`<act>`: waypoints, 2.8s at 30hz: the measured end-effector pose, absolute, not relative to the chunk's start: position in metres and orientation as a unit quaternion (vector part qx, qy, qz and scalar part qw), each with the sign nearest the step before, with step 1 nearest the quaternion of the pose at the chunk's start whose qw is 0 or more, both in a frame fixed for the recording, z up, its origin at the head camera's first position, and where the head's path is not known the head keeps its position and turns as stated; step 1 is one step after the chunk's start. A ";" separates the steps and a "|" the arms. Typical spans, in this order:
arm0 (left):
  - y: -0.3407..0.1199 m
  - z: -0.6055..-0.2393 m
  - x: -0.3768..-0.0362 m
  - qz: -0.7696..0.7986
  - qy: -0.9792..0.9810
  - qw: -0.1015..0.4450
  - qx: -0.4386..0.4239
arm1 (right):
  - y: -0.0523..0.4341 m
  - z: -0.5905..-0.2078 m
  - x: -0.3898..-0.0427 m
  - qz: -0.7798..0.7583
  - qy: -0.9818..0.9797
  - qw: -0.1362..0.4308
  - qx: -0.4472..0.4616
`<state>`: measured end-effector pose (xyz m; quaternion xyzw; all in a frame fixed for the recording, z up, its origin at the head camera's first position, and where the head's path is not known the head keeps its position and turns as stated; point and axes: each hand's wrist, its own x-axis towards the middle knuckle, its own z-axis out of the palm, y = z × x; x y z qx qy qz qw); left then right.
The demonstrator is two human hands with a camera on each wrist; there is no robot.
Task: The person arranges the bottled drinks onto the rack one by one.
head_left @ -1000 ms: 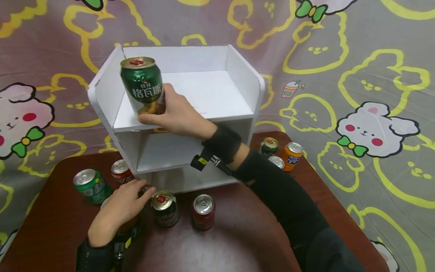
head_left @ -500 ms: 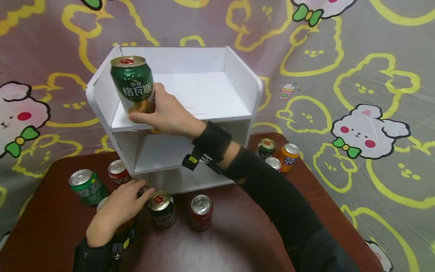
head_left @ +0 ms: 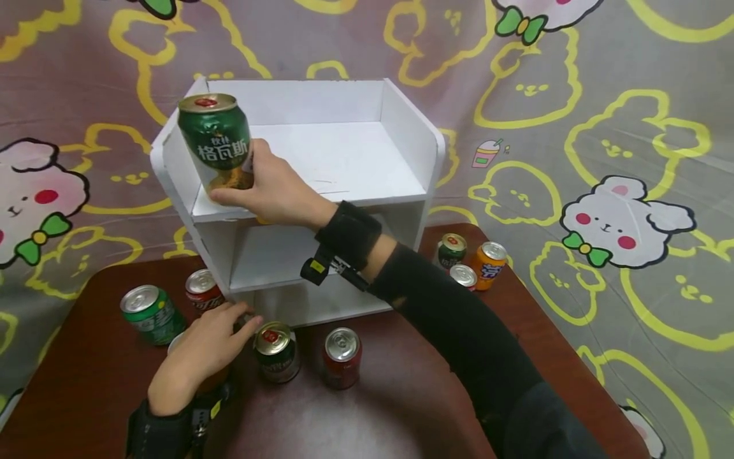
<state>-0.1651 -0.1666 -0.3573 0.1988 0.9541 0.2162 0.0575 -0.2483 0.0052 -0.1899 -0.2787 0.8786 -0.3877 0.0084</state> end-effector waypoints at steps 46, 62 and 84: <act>-0.169 -0.359 -0.162 0.205 0.958 0.030 0.197 | 0.162 -0.197 -0.196 -0.276 0.862 -0.085 -0.416; -0.170 -0.359 -0.164 0.201 0.960 0.042 0.190 | 0.250 -0.301 -0.173 -0.287 0.909 -0.072 -0.292; -0.163 -0.359 -0.164 0.201 0.960 0.030 0.192 | 0.292 -0.424 -0.185 -0.309 0.914 -0.257 0.052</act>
